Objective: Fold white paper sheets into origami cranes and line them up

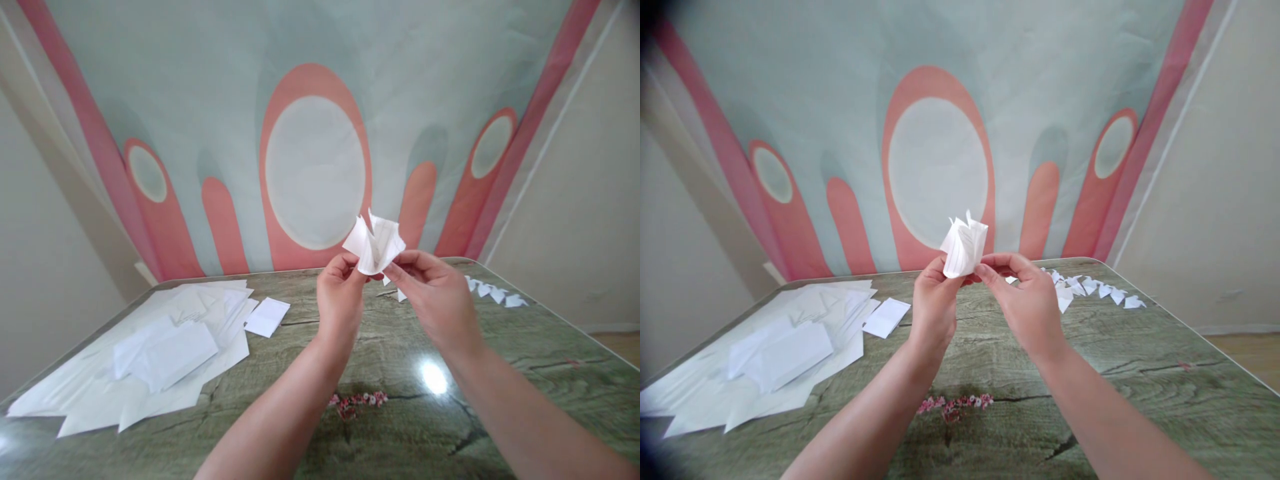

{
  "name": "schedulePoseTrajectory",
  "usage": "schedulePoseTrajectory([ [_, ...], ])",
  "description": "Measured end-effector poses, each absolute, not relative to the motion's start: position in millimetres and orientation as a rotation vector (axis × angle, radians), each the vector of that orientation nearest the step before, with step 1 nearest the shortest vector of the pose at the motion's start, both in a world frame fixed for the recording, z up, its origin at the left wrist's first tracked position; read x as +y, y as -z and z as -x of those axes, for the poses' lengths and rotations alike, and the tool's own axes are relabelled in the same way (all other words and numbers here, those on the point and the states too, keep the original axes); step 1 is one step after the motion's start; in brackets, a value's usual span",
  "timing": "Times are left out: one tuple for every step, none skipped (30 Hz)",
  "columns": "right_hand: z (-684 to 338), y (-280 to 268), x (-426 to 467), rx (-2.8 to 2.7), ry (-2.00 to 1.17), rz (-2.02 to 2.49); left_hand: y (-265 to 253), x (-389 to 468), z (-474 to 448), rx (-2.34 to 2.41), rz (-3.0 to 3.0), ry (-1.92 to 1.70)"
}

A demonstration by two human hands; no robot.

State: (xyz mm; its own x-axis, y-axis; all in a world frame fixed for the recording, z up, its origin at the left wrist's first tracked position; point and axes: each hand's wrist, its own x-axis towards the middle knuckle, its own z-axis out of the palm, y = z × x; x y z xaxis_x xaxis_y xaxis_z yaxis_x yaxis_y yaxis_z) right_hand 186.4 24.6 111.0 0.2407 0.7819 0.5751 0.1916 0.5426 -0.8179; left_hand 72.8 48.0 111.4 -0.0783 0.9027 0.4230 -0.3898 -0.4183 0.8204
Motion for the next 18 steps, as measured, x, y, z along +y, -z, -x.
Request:
schedulePoseTrajectory([
  [-186.3,-112.4,22.8,-1.333,-0.424,1.005,-111.2,48.4,-73.2,0.638,-1.188,-1.684],
  [-186.2,-113.8,21.2,-1.360,-0.354,1.042,-110.8,48.9,-73.3,0.634,-1.185,-1.683],
  [-186.2,-114.9,20.1,-1.377,-0.303,1.067,-110.0,49.6,-73.2,0.632,-1.188,-1.678],
  [-186.2,-115.6,19.6,-1.385,-0.280,1.084,-108.9,50.5,-73.0,0.633,-1.197,-1.669],
  [-186.3,-115.5,20.1,-1.388,-0.285,1.093,-107.5,51.6,-72.5,0.638,-1.212,-1.657],
  [-186.4,-114.6,21.5,-1.388,-0.310,1.098,-106.0,52.9,-71.8,0.646,-1.237,-1.640],
  [-186.7,-112.9,23.8,-1.383,-0.346,1.095,-104.4,54.4,-70.9,0.660,-1.271,-1.621],
  [-187.1,-110.5,26.9,-1.374,-0.386,1.087,-102.9,55.9,-69.8,0.683,-1.311,-1.602],
  [-187.6,-107.5,30.6,-1.366,-0.430,1.075,-101.7,57.4,-68.5,0.718,-1.355,-1.584],
  [-188.1,-104.2,34.5,-1.359,-0.478,1.061,-100.9,58.9,-67.0,0.763,-1.401,-1.566],
  [-188.7,-100.8,38.2,-1.353,-0.527,1.047,-100.5,60.4,-65.2,0.814,-1.448,-1.545],
  [-189.2,-97.7,41.6,-1.347,-0.572,1.036,-100.5,61.7,-63.3,0.862,-1.496,-1.518],
  [-189.5,-95.0,44.2,-1.341,-0.608,1.031,-100.8,63.1,-61.3,0.902,-1.546,-1.484],
  [-189.7,-93.0,46.1,-1.339,-0.630,1.034,-101.3,64.4,-59.1,0.931,-1.601,-1.446],
  [-189.7,-91.7,47.2,-1.342,-0.632,1.047,-101.9,65.7,-56.8,0.951,-1.665,-1.407],
  [-189.5,-91.1,47.7,-1.348,-0.617,1.069,-102.3,67.1,-54.5,0.968,-1.734,-1.374],
  [-189.0,-91.0,47.7,-1.362,-0.592,1.097,-102.5,68.5,-52.1,0.983,-1.802,-1.344],
  [-188.4,-91.2,47.5,-1.375,-0.566,1.125,-102.2,69.9,-49.7,0.993,-1.862,-1.319],
])
